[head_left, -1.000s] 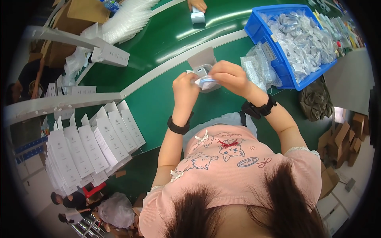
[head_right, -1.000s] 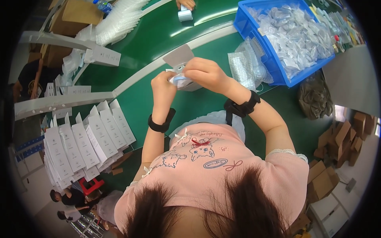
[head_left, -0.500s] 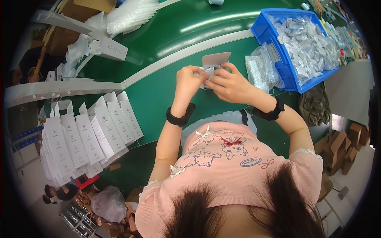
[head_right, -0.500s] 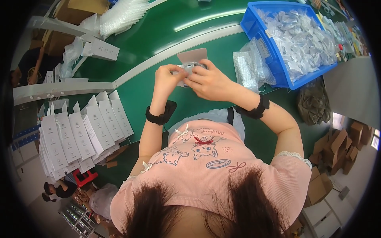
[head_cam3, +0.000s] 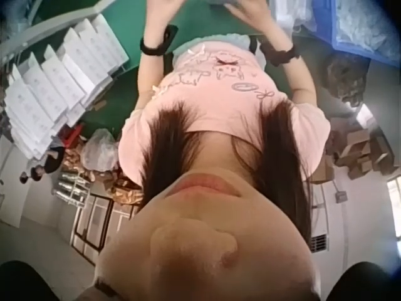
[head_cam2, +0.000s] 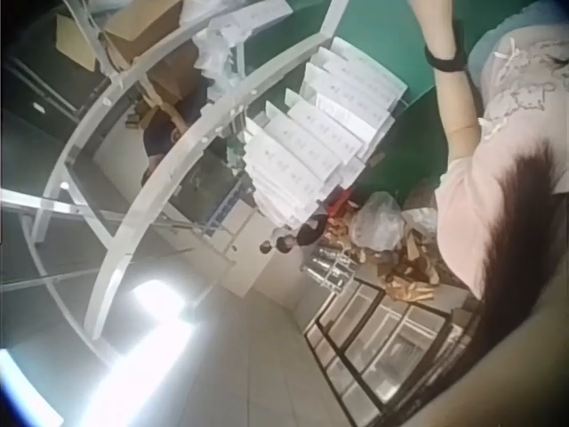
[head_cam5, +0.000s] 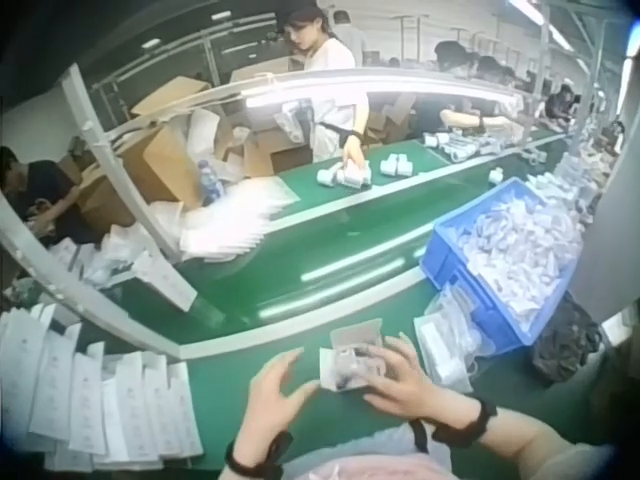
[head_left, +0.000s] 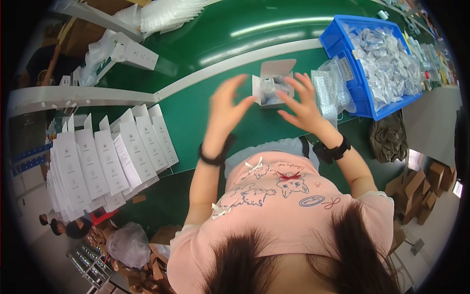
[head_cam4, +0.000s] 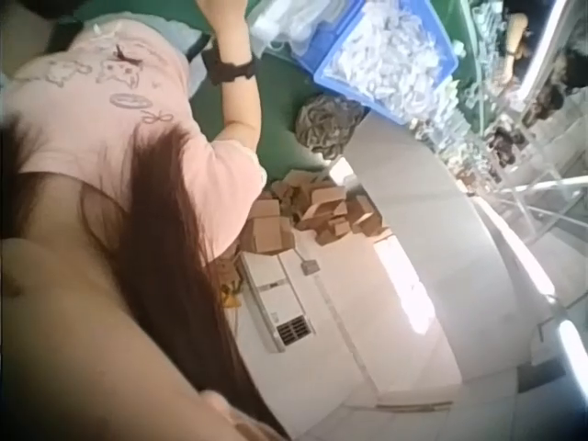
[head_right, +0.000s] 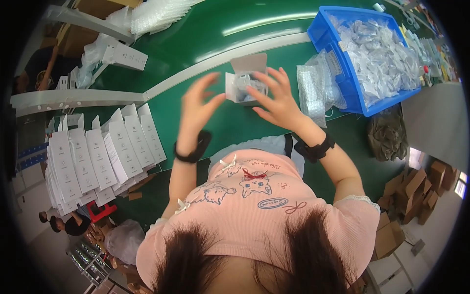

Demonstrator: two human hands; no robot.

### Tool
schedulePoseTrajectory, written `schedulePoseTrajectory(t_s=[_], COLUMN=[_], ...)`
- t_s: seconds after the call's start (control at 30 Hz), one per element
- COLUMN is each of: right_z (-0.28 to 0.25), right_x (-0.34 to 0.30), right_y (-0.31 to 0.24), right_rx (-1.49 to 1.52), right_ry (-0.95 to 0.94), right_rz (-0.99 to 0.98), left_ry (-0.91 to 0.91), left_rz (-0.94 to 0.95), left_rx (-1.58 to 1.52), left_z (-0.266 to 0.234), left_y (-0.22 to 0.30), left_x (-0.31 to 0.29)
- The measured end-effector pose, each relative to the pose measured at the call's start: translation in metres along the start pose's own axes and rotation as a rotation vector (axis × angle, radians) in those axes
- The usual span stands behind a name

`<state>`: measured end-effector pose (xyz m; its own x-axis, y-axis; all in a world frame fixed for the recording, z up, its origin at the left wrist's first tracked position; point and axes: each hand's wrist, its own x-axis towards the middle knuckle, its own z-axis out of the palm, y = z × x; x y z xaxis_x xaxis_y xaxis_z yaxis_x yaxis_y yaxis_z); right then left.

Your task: The person packs small fans by hand, picking up a fan and a manual, placing them into a white box, and setting the box on the table. The person then reaches into a blue bin to gather small packets and places one into each box before closing the lids.

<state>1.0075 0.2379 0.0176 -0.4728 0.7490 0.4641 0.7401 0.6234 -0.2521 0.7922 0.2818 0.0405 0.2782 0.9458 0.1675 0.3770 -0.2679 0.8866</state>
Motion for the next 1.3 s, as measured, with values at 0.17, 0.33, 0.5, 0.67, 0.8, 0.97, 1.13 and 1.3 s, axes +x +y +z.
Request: schedulePoseTrajectory(t_s=[0.17, 0.33, 0.5, 0.67, 0.8, 0.97, 1.13, 1.3], right_z=[0.039, 0.054, 0.078, 0.130, 0.150, 0.115, 0.005, 0.016], right_x=[-0.031, 0.031, 0.136, 0.212, 0.235, 0.203, 0.064, -0.038], right_y=[0.025, 0.053, 0.109, 0.189, 0.224, 0.189, 0.158, 0.124], right_rx=[0.669, 1.096, 1.111, 0.827, 0.681, -0.006, -0.240, -0.115], right_ry=[0.269, -0.036, 0.284, 0.524, 0.481, 0.312, -0.338, -0.715], right_rz=[0.471, 0.579, 0.514, 0.376, 0.317, 0.385, 0.774, 1.057], left_ry=[0.519, 0.312, 0.439, 0.375, 0.165, -0.211, -0.134, -0.403], left_rz=[0.008, -0.612, -0.422, -0.455, -0.156, -0.183, -0.267, -0.427], left_rx=[1.183, 1.529, 1.232, 0.757, 0.639, 0.723, 0.573, 0.129], left_z=[-0.147, -0.178, -0.195, -0.138, -0.047, 0.009, -0.021, -0.019], left_y=[-0.040, -0.063, -0.066, -0.016, -0.045, -0.072, -0.089, -0.145], left_x=[-0.061, -0.110, -0.121, -0.102, -0.076, -0.066, -0.018, 0.005])
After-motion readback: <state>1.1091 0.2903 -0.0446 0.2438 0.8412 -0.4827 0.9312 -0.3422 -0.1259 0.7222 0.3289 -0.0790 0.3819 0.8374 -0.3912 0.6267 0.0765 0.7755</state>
